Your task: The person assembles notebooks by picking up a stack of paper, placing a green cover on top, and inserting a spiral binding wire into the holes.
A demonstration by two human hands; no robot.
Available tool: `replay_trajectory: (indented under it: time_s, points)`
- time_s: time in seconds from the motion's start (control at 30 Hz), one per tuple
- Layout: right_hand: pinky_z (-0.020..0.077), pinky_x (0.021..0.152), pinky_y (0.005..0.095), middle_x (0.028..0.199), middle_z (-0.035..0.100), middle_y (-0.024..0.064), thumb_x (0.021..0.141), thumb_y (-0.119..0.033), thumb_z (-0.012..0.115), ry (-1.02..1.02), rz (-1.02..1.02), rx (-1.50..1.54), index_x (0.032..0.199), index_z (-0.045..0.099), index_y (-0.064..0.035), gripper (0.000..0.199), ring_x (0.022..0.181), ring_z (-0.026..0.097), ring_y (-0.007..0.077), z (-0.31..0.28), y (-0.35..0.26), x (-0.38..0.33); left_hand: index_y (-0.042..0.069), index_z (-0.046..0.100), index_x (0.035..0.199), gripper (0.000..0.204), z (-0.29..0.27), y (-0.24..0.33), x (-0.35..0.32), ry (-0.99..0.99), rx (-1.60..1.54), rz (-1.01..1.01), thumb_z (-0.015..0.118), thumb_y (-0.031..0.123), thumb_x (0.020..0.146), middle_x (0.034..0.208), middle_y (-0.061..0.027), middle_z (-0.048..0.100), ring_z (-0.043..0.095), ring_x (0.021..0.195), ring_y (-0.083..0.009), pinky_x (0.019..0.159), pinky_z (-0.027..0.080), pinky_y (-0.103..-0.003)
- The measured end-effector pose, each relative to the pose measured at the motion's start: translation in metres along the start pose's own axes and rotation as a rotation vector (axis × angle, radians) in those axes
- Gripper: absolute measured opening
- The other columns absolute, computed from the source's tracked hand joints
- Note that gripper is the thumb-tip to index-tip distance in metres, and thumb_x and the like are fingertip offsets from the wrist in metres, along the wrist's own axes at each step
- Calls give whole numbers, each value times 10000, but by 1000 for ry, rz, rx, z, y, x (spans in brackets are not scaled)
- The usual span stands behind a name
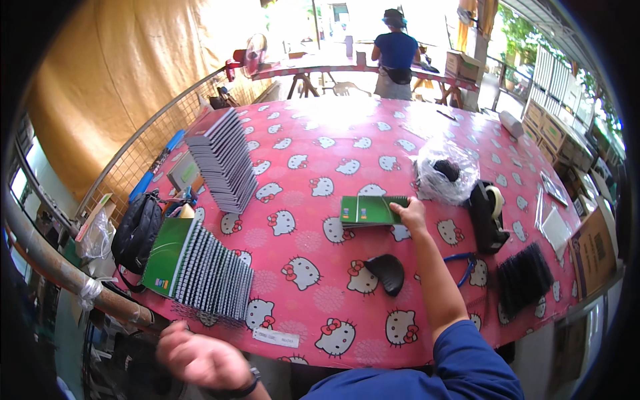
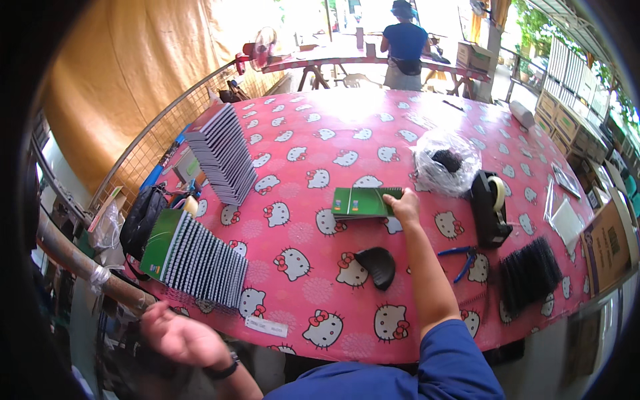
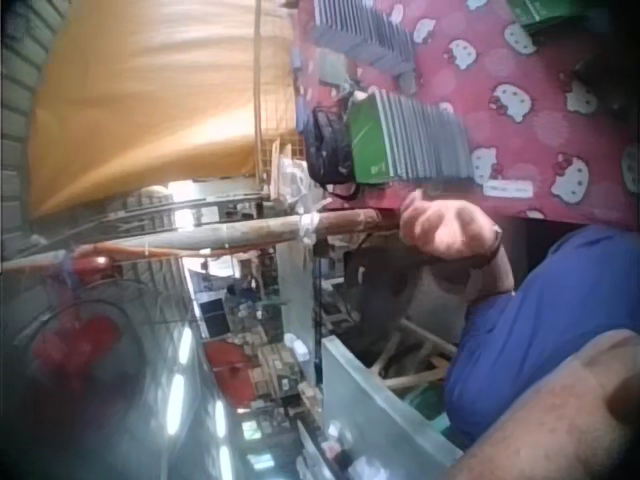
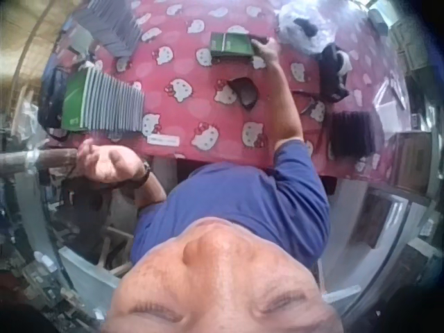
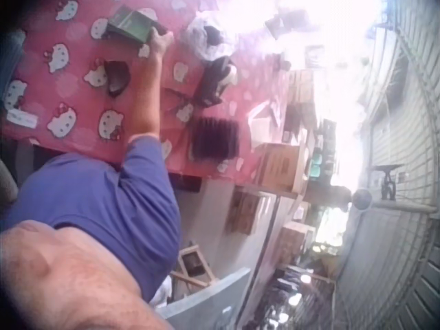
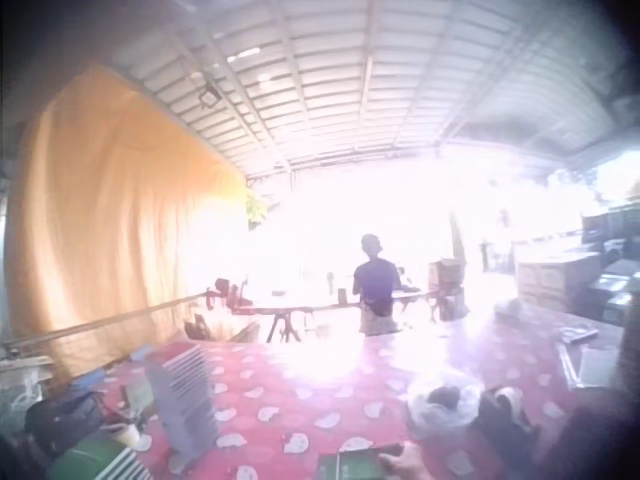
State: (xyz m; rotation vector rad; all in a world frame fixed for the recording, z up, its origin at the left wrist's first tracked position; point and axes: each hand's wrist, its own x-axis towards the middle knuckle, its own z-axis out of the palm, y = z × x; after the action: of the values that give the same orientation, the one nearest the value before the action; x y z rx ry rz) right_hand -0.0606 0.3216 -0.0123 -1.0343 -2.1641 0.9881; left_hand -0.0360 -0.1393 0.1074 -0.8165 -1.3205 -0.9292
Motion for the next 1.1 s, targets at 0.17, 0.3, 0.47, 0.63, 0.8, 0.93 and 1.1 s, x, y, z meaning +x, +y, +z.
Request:
replay_trajectory:
  time_s: [0.17,0.3,0.47,0.63,0.8,0.93,1.1]
  points:
    - [492,627,282,796,632,44,732,-33,754,-88,-264,620,923,547,-23,281,703,588,102,-38,-14,-50,0,494,1212,499,87,71,-16,-542,-315,-234,634,177,767,1272,-169,434,379,1235,-314,1049,266,-488]
    - [480,656,244,827,604,6,735,-28,760,-262,-423,609,943,516,-50,321,780,545,43,-71,-44,-173,56,561,1200,405,141,102,-43,-872,-288,-223,621,109,803,1084,-125,560,526,1057,-270,1035,276,-479]
    - [482,641,232,827,614,28,719,-62,779,-370,-301,504,928,598,-44,277,732,576,79,-126,5,-216,107,673,1046,255,140,107,-78,-1151,-598,-266,604,64,805,833,-16,612,576,775,-182,873,321,-366]
    - [489,628,376,778,626,145,822,-166,676,406,-8,-148,818,616,-9,168,687,622,276,-209,87,-192,133,679,1037,261,123,102,-107,-1098,-364,-129,609,63,796,857,22,588,555,809,-135,845,305,-343]
    - [502,734,385,850,609,104,770,-180,707,413,67,-629,885,615,-54,194,809,618,292,-211,134,-178,137,675,1019,242,125,116,-110,-1042,-273,-112,674,196,784,866,-1,581,551,841,-160,971,280,-399]
    - [495,786,379,897,608,100,727,-172,732,294,162,-579,882,621,-58,222,862,607,282,-208,136,-170,139,652,891,360,130,139,-106,-1121,-145,-269,770,388,661,802,-15,550,531,872,-197,1008,237,-471]
    - [489,796,375,893,609,92,719,-154,723,245,45,-726,872,629,-52,206,874,595,276,-215,136,-169,139,620,789,342,135,143,-112,-1106,-91,-248,778,405,643,788,-20,555,519,879,-214,955,261,-447]
